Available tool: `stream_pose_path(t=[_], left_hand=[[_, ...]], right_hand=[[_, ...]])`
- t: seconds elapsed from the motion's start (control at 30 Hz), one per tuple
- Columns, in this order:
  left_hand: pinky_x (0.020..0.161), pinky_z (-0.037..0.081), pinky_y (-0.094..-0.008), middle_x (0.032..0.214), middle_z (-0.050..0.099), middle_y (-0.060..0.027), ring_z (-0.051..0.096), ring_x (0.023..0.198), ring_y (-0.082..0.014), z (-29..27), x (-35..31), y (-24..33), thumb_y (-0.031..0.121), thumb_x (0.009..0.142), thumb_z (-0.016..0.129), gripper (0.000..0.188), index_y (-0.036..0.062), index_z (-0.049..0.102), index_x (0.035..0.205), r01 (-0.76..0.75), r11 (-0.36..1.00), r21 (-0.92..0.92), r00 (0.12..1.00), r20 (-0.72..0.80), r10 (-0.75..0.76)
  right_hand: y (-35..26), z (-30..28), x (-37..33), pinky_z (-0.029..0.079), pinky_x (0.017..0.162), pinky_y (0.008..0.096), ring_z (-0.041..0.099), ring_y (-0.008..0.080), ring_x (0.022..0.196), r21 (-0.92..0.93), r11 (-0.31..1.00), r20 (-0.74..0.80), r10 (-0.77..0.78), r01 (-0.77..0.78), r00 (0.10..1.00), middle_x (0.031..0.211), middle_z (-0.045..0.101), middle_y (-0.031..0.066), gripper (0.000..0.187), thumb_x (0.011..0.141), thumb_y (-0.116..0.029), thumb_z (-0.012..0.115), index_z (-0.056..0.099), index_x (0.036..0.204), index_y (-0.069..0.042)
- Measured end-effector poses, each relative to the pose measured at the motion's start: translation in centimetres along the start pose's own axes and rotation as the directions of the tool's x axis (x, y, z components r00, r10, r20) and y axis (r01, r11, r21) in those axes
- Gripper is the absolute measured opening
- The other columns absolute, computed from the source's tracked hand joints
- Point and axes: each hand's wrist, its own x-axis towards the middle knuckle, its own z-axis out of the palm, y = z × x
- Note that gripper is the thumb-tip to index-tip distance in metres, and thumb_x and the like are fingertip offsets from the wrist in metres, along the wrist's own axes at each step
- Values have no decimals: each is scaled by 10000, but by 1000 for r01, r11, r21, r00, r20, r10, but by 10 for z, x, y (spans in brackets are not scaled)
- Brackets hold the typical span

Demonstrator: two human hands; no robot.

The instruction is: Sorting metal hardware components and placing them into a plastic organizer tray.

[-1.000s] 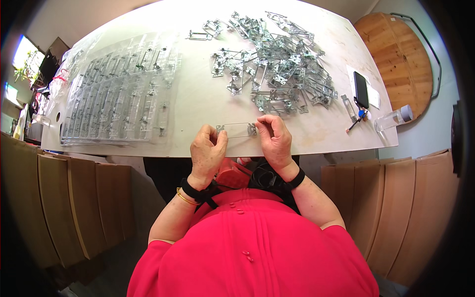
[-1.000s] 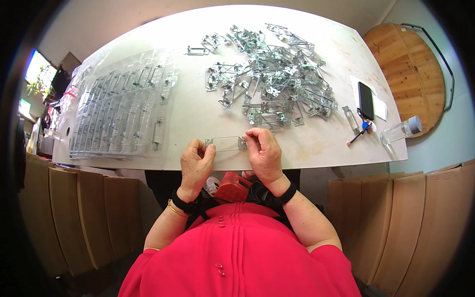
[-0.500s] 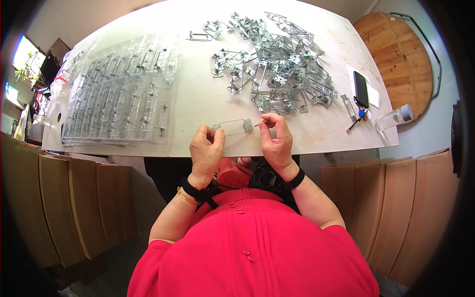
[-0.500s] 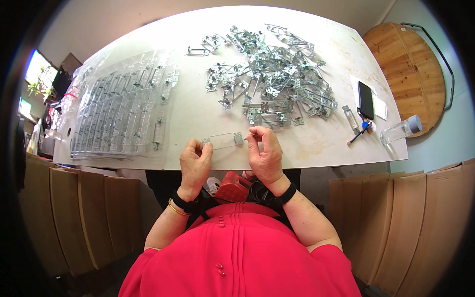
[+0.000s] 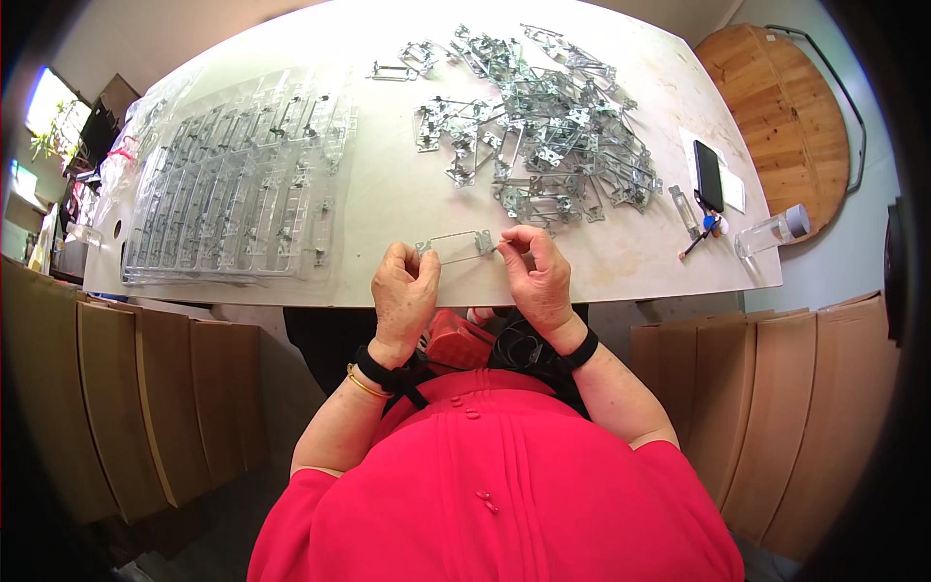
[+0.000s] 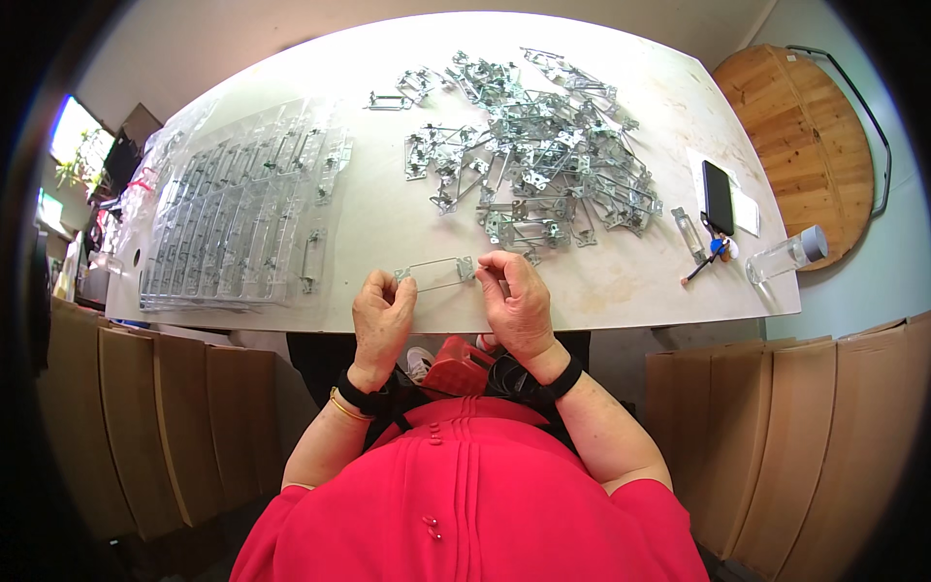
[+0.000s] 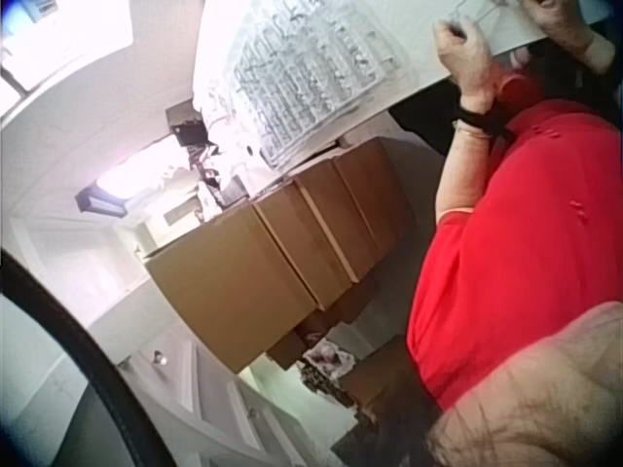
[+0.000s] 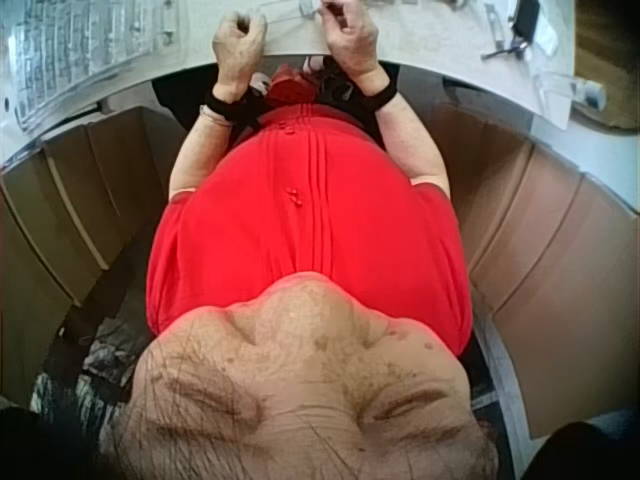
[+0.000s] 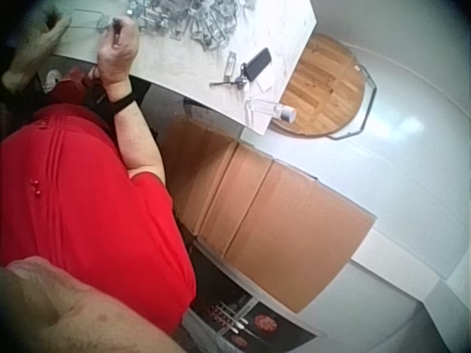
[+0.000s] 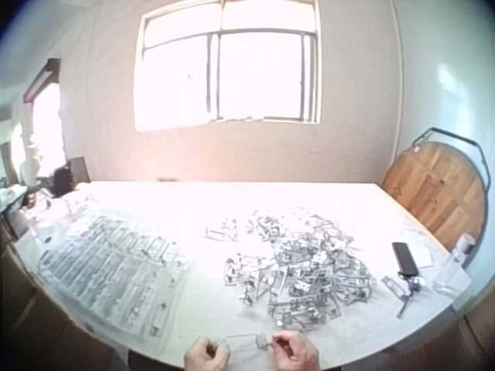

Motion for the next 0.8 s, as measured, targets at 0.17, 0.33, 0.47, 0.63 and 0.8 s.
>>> stream_pose_path(t=[0.17,0.33,0.47,0.63,0.8], left_hand=[[593,485,-375,661,571,-102,550,595,-206,-1,0,-2,160,944,740,267,12,559,816,-11,1000,23,1000,3,11],[592,483,-375,661,569,-99,547,592,-203,0,-1,0,160,947,741,267,13,556,824,-2,1000,1,1000,5,2],[591,482,-374,661,565,-97,541,590,-202,0,-1,0,161,948,740,268,13,554,823,-14,1000,6,1000,1,14],[592,481,-373,660,559,-95,533,592,-198,0,-1,1,160,949,735,268,11,551,824,-13,1000,10,1000,5,13],[593,481,-374,660,556,-98,533,592,-200,0,-1,2,165,951,733,271,11,550,823,-15,1000,8,1000,4,15]], right_hand=[[-1,-1,1,584,766,364,720,288,874,-26,999,13,-24,24,1000,1011,720,124,226,925,20,766,667,1116,-51],[2,1,0,584,763,368,719,289,867,-32,998,7,-58,58,998,1007,717,131,228,929,19,763,663,1124,-45],[1,2,-1,583,764,369,718,293,859,14,998,17,58,-58,998,1009,715,135,227,934,20,754,661,1133,-38],[5,2,0,581,760,369,718,293,858,-23,1000,13,-8,8,1000,1015,715,136,222,940,19,748,662,1137,-37],[6,3,0,579,774,375,719,297,877,-2,1000,14,-13,13,1000,1009,717,132,208,947,12,743,665,1132,-41]])
